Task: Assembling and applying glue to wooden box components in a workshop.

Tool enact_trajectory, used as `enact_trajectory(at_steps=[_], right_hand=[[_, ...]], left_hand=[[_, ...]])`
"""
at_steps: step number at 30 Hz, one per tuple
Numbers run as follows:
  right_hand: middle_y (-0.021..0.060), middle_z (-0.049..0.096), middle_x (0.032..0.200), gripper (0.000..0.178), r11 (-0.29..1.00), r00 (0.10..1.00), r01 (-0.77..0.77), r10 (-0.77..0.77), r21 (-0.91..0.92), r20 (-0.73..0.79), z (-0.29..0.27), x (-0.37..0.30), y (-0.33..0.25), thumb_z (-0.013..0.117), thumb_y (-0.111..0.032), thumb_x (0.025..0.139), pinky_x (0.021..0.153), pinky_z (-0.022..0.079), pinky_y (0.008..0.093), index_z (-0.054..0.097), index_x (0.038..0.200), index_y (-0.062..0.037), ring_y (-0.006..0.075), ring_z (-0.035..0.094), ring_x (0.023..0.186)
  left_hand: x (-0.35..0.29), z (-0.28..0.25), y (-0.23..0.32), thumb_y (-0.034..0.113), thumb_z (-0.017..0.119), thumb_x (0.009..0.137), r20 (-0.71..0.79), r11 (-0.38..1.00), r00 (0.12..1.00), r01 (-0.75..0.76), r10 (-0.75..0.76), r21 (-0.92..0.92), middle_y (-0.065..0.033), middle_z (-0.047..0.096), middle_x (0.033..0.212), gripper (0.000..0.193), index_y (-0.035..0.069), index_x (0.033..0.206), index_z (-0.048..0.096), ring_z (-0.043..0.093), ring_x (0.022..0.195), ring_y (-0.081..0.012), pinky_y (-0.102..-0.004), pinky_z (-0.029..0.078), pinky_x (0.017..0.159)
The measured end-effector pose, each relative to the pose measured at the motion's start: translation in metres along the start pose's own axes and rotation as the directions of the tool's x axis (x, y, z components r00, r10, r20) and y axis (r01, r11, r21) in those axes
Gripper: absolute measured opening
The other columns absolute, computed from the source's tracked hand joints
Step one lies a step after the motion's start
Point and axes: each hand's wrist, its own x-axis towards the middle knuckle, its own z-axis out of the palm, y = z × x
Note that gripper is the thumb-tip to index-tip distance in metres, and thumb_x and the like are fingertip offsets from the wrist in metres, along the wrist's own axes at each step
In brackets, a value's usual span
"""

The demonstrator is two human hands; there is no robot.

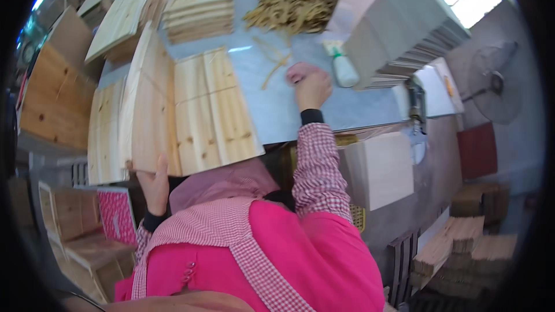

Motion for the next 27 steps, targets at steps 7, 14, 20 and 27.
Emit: enact_trajectory(at_steps=[7,14,20,27], right_hand=[[0.0188,0.067,0.093,0.025,0.99,0.984,-0.102,0.086,0.098,0.158,-0.012,0.009,-0.026,0.065,-0.028,0.078,0.077,0.051,0.0469,0.069,0.088,-0.0058,0.0368,0.063,0.089],[0.0176,0.066,0.085,0.039,0.92,0.913,0.378,-0.39,-0.109,-0.124,-0.138,-0.017,-0.022,0.069,-0.042,0.076,0.072,0.051,0.0449,0.066,0.082,-0.0039,0.0345,0.065,0.083],[0.0166,0.061,0.113,0.049,0.843,0.994,0.096,-0.053,-0.529,0.095,-0.194,-0.144,0.102,0.066,-0.036,0.081,0.087,0.044,0.0468,0.057,0.112,0.001,0.0333,0.055,0.107],[0.0185,0.061,0.118,0.039,0.89,0.953,0.301,-0.269,-0.343,0.137,-0.217,-0.199,0.082,0.063,-0.026,0.083,0.085,0.047,0.0458,0.06,0.11,0.0026,0.0342,0.056,0.11]], left_hand=[[0.006,-0.019,-0.001,0.007,0.06,0.091,-0.096,0.97,0.994,0.076,-0.055,0.233,-0.0148,0.056,0.117,0.039,-0.011,0.123,0.044,0.055,0.105,-0.0179,-0.0291,0.043,0.092],[0.003,0.0,-0.012,0.008,0.061,0.09,-0.074,0.973,0.976,-0.192,0.203,0.131,-0.0157,0.058,0.116,0.041,-0.013,0.121,0.045,0.056,0.103,-0.018,-0.0304,0.044,0.09],[0.009,-0.006,-0.01,0.004,0.06,0.086,-0.073,0.974,0.979,-0.179,0.19,0.138,-0.0209,0.068,0.095,0.026,-0.015,0.104,0.055,0.066,0.087,-0.0229,-0.0328,0.049,0.078],[0.006,-0.035,-0.033,0.01,0.062,0.09,0.0,0.945,0.981,-0.188,0.195,0.268,-0.0133,0.066,0.1,0.032,-0.014,0.109,0.054,0.061,0.089,-0.0164,-0.0299,0.049,0.079]])
